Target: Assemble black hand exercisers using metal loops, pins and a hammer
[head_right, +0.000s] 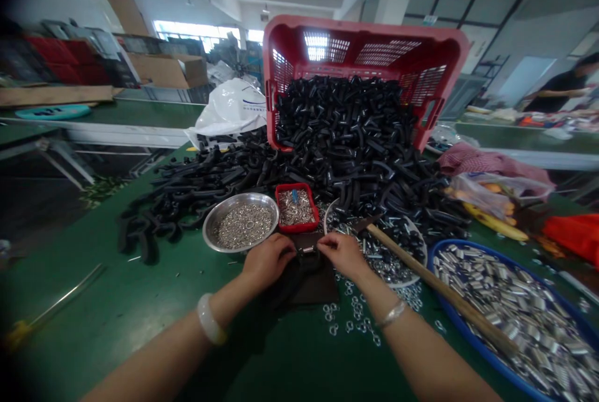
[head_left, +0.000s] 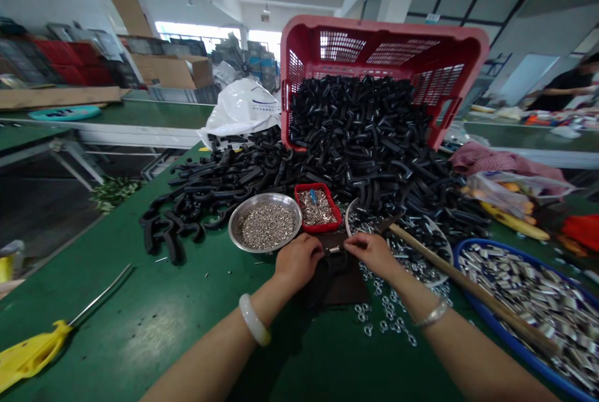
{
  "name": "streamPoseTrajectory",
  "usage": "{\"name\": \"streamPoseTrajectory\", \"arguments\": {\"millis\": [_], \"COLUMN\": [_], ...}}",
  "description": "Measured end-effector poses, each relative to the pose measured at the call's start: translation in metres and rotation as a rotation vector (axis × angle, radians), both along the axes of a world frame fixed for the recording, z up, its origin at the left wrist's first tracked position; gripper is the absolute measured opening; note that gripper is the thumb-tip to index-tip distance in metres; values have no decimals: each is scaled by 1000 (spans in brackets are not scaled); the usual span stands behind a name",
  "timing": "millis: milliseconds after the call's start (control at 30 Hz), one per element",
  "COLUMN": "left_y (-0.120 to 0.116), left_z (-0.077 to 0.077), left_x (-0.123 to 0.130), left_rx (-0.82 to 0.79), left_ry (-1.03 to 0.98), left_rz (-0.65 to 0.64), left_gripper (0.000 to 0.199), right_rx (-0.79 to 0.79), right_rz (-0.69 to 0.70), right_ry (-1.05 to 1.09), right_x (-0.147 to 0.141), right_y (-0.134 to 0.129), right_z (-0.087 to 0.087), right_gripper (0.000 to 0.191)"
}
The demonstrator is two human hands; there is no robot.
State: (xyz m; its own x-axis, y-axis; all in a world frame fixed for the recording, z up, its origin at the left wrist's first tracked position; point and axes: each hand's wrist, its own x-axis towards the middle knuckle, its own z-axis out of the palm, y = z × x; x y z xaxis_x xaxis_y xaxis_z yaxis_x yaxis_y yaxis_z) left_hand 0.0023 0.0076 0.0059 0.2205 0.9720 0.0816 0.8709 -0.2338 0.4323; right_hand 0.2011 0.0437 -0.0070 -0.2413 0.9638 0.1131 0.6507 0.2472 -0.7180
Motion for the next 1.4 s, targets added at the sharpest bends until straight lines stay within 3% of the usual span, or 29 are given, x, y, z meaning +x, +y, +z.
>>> {"name": "streamPoseTrajectory", "arguments": {"millis": [333,933,1400], "left_y": [-1,-1,-2], "left_z": [-8,-13,-12], "left_x": [-1,-2,-2], "left_rx": [25,70,65], "left_ry": [-22,-17,-6], "left_rz": [6,11,20], "left_gripper": [14,15,16], "right_rx": [234,249,229], "right_rz": [-14,48,110], "right_ry": [-334,-598,-460], "right_x": [-15,-16,-10], "right_y": [-8,-6,-2], "right_z": [-5,-2,0], "right_gripper": [21,21,16]}}
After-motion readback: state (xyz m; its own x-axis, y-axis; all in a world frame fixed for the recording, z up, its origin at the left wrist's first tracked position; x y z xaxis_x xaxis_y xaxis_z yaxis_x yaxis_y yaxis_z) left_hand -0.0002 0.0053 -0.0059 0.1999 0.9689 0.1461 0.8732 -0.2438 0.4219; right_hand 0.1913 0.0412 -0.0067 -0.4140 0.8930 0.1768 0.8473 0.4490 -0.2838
